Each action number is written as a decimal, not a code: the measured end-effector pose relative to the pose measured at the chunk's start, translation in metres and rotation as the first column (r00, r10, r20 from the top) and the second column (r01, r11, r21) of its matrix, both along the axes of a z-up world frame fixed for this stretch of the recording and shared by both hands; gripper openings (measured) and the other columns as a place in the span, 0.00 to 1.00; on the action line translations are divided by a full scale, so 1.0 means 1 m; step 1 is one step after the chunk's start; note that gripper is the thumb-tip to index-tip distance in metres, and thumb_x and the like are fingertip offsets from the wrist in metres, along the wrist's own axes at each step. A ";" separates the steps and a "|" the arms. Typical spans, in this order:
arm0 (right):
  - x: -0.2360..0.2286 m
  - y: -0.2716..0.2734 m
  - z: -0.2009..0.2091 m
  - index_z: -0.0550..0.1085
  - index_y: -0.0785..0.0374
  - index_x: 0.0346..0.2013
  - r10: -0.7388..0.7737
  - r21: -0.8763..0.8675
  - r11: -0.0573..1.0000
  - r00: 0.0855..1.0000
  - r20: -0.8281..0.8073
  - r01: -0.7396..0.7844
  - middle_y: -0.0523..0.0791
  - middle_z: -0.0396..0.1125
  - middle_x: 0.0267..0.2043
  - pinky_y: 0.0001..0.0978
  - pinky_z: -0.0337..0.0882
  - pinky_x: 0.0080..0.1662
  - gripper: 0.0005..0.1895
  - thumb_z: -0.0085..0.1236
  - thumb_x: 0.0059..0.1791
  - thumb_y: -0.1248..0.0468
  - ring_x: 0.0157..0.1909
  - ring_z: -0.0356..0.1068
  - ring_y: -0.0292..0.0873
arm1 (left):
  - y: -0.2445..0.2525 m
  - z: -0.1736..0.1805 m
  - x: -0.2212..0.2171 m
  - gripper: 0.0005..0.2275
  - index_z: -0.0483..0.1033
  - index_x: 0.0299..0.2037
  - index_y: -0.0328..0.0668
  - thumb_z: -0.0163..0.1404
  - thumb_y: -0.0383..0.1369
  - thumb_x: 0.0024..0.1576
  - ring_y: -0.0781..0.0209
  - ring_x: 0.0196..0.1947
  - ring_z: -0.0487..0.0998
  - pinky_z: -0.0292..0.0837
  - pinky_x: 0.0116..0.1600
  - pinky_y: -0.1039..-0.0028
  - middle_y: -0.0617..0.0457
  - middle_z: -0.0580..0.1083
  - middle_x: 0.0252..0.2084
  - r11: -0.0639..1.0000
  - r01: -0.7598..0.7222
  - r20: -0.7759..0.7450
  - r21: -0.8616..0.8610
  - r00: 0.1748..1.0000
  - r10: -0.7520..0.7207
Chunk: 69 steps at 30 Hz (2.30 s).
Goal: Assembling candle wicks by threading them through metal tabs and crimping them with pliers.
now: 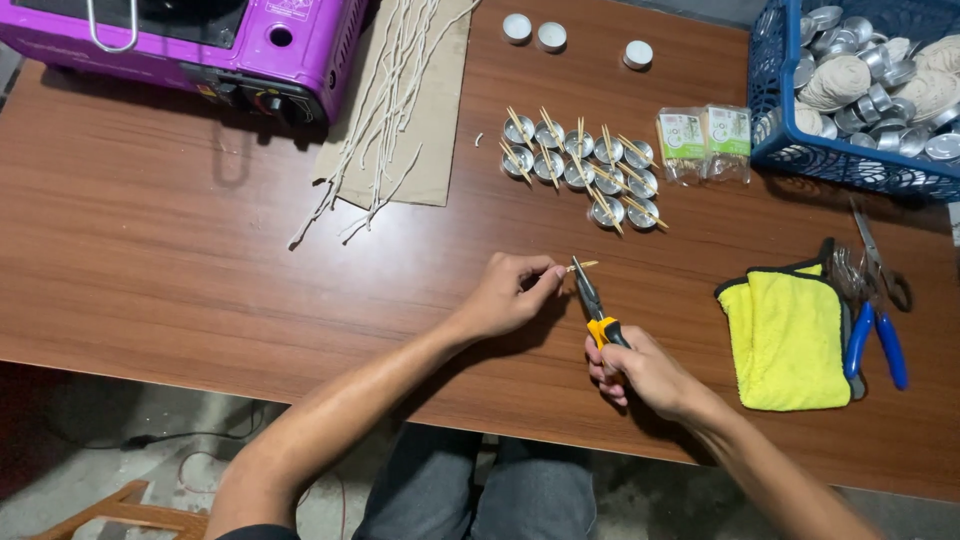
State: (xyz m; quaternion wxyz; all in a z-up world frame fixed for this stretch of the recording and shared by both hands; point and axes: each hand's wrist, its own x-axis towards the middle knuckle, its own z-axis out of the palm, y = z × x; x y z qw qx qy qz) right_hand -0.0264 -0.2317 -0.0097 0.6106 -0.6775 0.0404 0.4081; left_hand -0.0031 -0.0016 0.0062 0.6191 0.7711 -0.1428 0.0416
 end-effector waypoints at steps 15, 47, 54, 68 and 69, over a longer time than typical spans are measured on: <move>-0.003 0.004 0.027 0.70 0.81 0.53 0.089 0.014 0.996 0.996 -0.010 -0.088 0.61 0.74 0.36 0.46 0.81 0.36 0.31 0.41 0.37 0.70 0.32 0.80 0.56 | -0.001 -0.031 0.006 0.10 0.76 0.24 0.46 0.49 0.31 0.59 0.65 0.16 0.67 0.63 0.23 0.75 0.46 0.69 0.13 0.998 0.064 0.005 0.009 0.998 -0.064; -0.001 0.016 0.030 0.74 0.77 0.24 0.133 -0.086 0.989 0.970 0.205 -0.117 0.52 0.63 0.12 0.39 0.67 0.17 0.10 0.46 0.37 0.72 0.10 0.67 0.49 | 0.004 -0.004 -0.002 0.12 0.76 0.24 0.46 0.48 0.31 0.61 0.61 0.17 0.71 0.67 0.25 0.74 0.46 0.72 0.14 0.996 0.090 -0.029 -0.009 0.995 -0.090; -0.004 0.015 0.027 0.69 0.86 0.52 0.116 -0.075 0.991 0.989 0.089 -0.110 0.63 0.72 0.30 0.40 0.77 0.28 0.27 0.41 0.41 0.72 0.25 0.77 0.52 | 0.005 -0.011 0.000 0.13 0.75 0.23 0.45 0.46 0.30 0.62 0.61 0.16 0.68 0.66 0.25 0.73 0.44 0.69 0.13 0.997 0.072 0.038 -0.018 0.997 -0.072; -0.017 -0.026 0.022 0.62 0.79 0.64 -0.034 0.164 0.986 0.989 0.143 0.010 0.59 0.68 0.45 0.46 0.79 0.40 0.38 0.41 0.37 0.72 0.38 0.76 0.55 | 0.019 -0.012 0.006 0.14 0.74 0.22 0.46 0.48 0.30 0.63 0.72 0.19 0.64 0.64 0.26 0.78 0.48 0.67 0.13 0.990 -0.027 0.113 -0.136 0.993 0.042; -0.018 -0.029 0.024 0.64 0.80 0.63 -0.091 0.185 0.981 0.984 0.153 0.062 0.59 0.67 0.44 0.46 0.78 0.38 0.38 0.43 0.36 0.72 0.37 0.75 0.56 | 0.020 -0.011 0.007 0.14 0.74 0.22 0.46 0.47 0.30 0.63 0.73 0.19 0.64 0.64 0.25 0.78 0.48 0.67 0.12 0.989 -0.038 0.106 -0.142 0.993 0.053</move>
